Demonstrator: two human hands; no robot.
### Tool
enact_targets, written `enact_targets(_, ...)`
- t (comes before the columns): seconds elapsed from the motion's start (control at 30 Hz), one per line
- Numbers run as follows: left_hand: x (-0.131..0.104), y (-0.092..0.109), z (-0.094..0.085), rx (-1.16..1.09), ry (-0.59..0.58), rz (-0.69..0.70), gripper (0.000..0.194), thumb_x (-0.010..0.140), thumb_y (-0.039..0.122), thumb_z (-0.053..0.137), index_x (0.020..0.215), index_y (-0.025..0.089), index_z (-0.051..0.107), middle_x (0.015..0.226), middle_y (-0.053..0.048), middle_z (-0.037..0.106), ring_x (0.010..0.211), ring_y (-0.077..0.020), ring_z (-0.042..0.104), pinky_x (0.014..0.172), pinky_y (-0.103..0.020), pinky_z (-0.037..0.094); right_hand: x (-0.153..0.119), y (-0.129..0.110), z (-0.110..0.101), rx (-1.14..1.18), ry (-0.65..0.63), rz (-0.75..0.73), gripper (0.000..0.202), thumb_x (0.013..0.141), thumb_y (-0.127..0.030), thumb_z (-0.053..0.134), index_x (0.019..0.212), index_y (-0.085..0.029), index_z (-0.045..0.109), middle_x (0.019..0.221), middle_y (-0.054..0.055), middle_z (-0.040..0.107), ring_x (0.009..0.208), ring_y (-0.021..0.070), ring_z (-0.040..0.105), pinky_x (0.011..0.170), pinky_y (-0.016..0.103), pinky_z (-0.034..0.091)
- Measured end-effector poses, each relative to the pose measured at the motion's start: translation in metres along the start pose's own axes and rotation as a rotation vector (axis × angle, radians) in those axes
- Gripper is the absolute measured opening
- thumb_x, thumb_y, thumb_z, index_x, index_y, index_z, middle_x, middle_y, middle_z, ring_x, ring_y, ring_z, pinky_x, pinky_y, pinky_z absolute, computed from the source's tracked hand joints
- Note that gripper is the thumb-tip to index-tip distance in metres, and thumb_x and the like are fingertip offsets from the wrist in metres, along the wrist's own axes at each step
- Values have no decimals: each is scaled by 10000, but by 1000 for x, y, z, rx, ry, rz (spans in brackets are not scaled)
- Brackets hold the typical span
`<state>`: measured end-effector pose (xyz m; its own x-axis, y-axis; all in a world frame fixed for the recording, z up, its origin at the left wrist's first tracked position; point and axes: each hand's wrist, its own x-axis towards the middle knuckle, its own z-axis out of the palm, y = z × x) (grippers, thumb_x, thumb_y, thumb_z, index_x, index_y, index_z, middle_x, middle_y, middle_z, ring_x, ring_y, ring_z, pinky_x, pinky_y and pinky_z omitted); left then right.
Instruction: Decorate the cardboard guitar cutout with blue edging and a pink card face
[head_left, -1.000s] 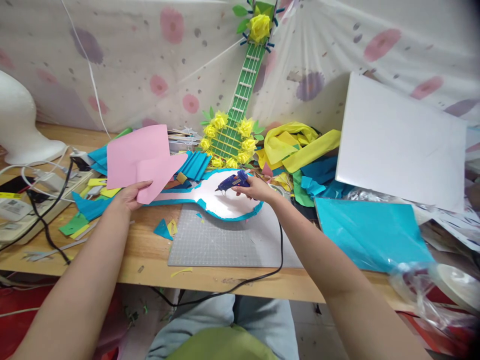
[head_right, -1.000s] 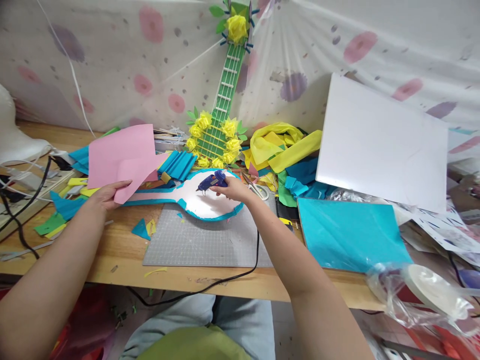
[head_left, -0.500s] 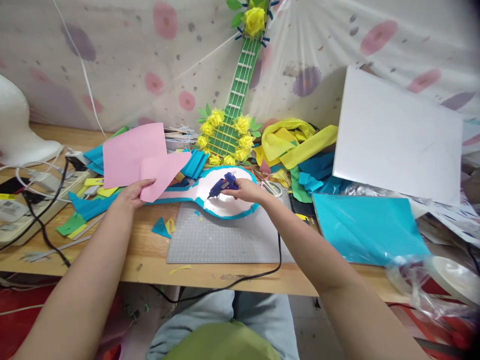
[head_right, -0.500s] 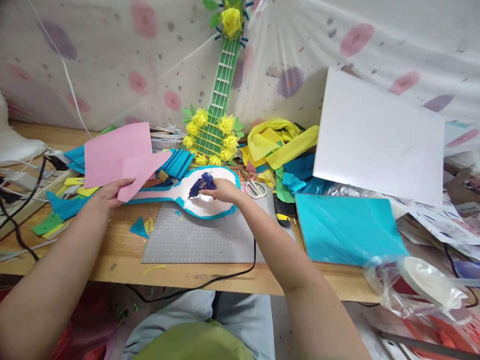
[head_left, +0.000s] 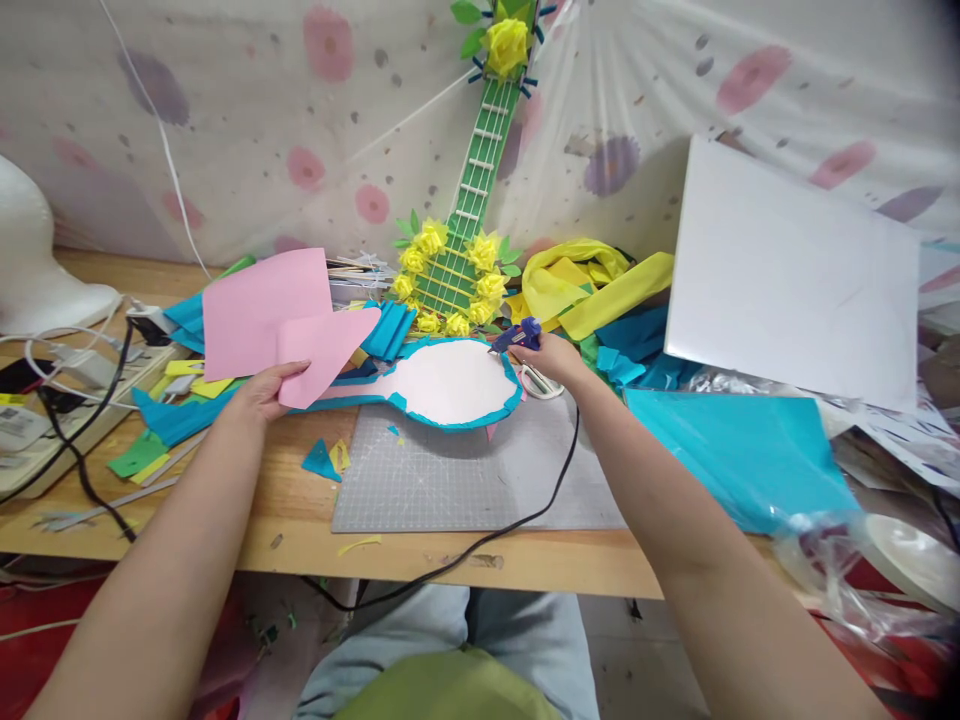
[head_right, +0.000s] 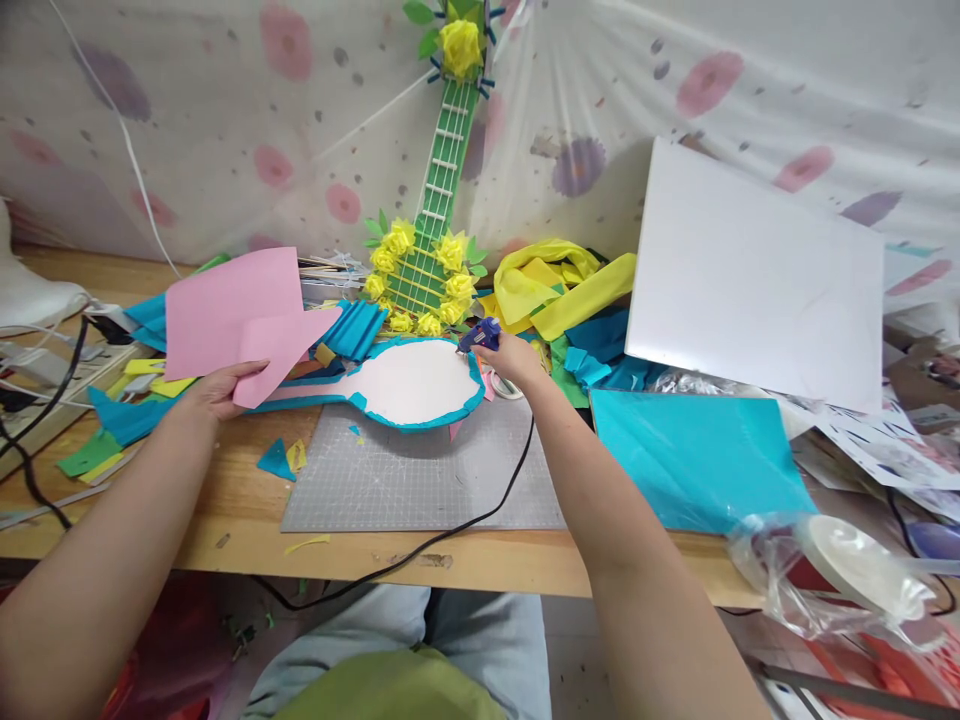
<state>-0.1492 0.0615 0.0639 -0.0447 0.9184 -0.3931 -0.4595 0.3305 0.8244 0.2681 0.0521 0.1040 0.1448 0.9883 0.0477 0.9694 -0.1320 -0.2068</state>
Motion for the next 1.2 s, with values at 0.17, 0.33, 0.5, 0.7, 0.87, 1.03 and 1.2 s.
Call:
enact_targets(0.17, -3, 2, 2, 12, -2, 8, 324, 787, -27, 470, 1096, 26, 553, 703, -96, 696, 580, -169, 663, 544, -256, 570, -10, 8, -14, 234, -47, -1, 490, 747, -588, 493, 928, -150, 619, 780, 93, 654, 669, 184, 588, 572, 253, 413)
enact_targets(0.33, -10, 6, 6, 9, 21, -3, 310, 795, -30, 459, 1087, 32, 545, 660, -73, 690, 523, -151, 649, 486, -225, 555, -30, 20, -44, 363, -426, -235, 466, 719, -601, 529, 775, -148, 621, 620, 34, 586, 507, 101, 463, 470, 218, 345)
enact_targets(0.5, -12, 5, 12, -84, -43, 3, 319, 797, -39, 431, 1092, 27, 537, 672, -84, 688, 546, -157, 655, 531, -233, 568, -34, 24, -48, 239, -529, -257, 444, 706, -601, 549, 801, -173, 617, 719, 39, 633, 581, 116, 500, 508, 220, 361)
enact_targets(0.7, -14, -7, 19, -316, -39, 7, 276, 845, 6, 370, 1028, 82, 561, 726, -66, 683, 588, -108, 659, 523, -122, 534, -22, 11, -42, 158, -462, -196, 419, 714, -584, 555, 759, -169, 586, 689, 42, 614, 603, 135, 523, 514, 227, 359)
enact_targets(0.87, -9, -16, 10, -454, -107, -13, 247, 870, 70, 407, 1059, 128, 555, 812, -50, 674, 584, -51, 643, 500, -52, 490, -4, -8, -37, 142, -335, -163, 369, 760, -522, 539, 822, -163, 593, 749, 50, 622, 646, 145, 540, 552, 234, 384)
enact_targets(1.03, -2, -21, -1, -562, -241, 4, 289, 897, 97, 355, 1119, 163, 529, 910, -59, 659, 633, -31, 642, 476, -37, 466, 25, -24, -19, 86, -170, -149, 427, 758, -533, 534, 960, -163, 602, 922, 89, 646, 798, 204, 585, 637, 259, 420)
enact_targets(1.2, 4, -24, -7, -592, -258, 20, 304, 910, 117, 323, 1124, 156, 535, 925, -64, 648, 658, -26, 643, 476, -28, 451, 40, -36, -8, 111, -84, -94, 488, 739, -564, 540, 1006, -159, 592, 949, 104, 661, 839, 225, 602, 653, 270, 436)
